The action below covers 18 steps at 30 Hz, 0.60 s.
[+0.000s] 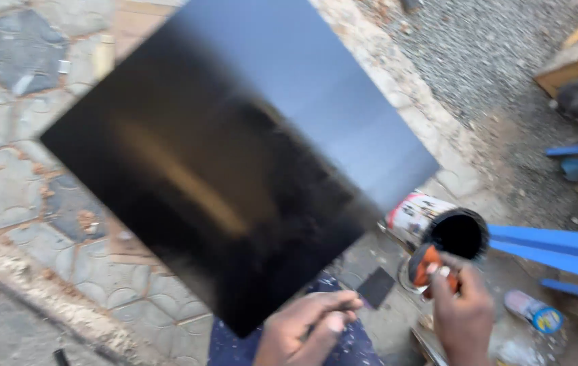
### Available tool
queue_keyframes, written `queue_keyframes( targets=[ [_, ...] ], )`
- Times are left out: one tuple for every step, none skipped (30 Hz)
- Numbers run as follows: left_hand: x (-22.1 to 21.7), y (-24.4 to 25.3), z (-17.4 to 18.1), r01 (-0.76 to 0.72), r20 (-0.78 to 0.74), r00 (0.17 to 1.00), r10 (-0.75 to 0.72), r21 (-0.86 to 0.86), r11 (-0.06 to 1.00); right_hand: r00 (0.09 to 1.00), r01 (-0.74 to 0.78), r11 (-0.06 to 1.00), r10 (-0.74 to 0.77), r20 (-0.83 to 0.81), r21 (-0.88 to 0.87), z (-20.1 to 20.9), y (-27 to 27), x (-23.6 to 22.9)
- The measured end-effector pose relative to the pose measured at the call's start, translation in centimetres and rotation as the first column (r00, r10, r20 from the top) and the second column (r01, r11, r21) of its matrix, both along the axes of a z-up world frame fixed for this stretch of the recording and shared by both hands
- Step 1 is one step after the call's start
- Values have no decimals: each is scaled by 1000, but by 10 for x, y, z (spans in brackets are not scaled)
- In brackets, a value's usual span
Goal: Painting a square wooden board with black paint using a small applicator tool.
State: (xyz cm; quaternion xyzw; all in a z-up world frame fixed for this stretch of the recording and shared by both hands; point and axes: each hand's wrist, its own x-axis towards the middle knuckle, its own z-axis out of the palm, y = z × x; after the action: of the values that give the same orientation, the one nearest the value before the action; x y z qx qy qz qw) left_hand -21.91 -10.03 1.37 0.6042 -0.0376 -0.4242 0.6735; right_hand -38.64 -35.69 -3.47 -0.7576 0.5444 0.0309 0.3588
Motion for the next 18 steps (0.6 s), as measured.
queue_keyframes(
  targets=[
    [-23, -25, -9, 115, -85, 990, -114, 4, 993, 994, -18, 997, 9, -107, -79, 6, -39, -13],
    [-36, -46, -15, 135, -111, 984, -136, -12, 991, 991, 1, 996, -13, -134, -91, -18, -67, -33],
    [-49, -68, -21, 253, -128, 961, -245, 57, 966, 982, -18, 998, 7, -188, -58, -41, -96, -55],
    [-61, -89, -28, 366, -146, 926, -348, 124, 922, 972, -35, 999, 30, -235, -19, -66, -124, -75],
    [-80, -102, -38, 386, -163, 916, -367, 106, 916, 966, -17, 999, 10, -257, -28, -84, -136, -89],
    [-95, -116, -54, 427, -159, 902, -402, 178, 887, 969, -65, 997, 53, -240, -42, -109, -149, -96],
    [-110, -127, -70, 464, -155, 885, -438, 249, 850, 970, -112, 992, 97, -223, -56, -134, -161, -103],
    [-120, -135, -78, 481, -173, 876, -451, 245, 842, 967, -98, 994, 83, -239, -50, -154, -170, -103],
    [-130, -142, -86, 494, -176, 869, -462, 280, 823, 974, -129, 991, 119, -195, -37, -175, -177, -104],
    [-139, -147, -97, 503, -176, 864, -472, 317, 804, 977, -161, 987, 156, -146, -23, -198, -183, -104],
    [-149, -146, -98, 519, -191, 855, -482, 315, 795, 977, -148, 989, 144, -158, -15, -216, -183, -114],
    [-153, -148, -101, 505, -211, 862, -460, 297, 810, 968, -154, 987, 144, -203, -35, -236, -186, -115],
    [-155, -149, -102, 491, -230, 869, -439, 279, 825, 958, -162, 985, 143, -248, -55, -255, -188, -115],
    [-157, -153, -106, 498, -232, 865, -445, 279, 821, 959, -154, 987, 136, -250, -54, -267, -191, -118],
    [-158, -156, -110, 496, -225, 866, -446, 281, 822, 956, -111, 993, 96, -277, -39, -279, -193, -120],
    [-159, -157, -111, 491, -220, 870, -442, 289, 822, 951, -70, 997, 61, -303, -18, -290, -192, -121],
    [-159, -160, -115, 494, -225, 868, -444, 294, 818, 951, -66, 998, 60, -303, -11, -302, -195, -126],
    [-159, -163, -120, 488, -205, 872, -444, 303, 819, 941, -40, 999, 47, -336, 26, -314, -198, -132]
  ],
)
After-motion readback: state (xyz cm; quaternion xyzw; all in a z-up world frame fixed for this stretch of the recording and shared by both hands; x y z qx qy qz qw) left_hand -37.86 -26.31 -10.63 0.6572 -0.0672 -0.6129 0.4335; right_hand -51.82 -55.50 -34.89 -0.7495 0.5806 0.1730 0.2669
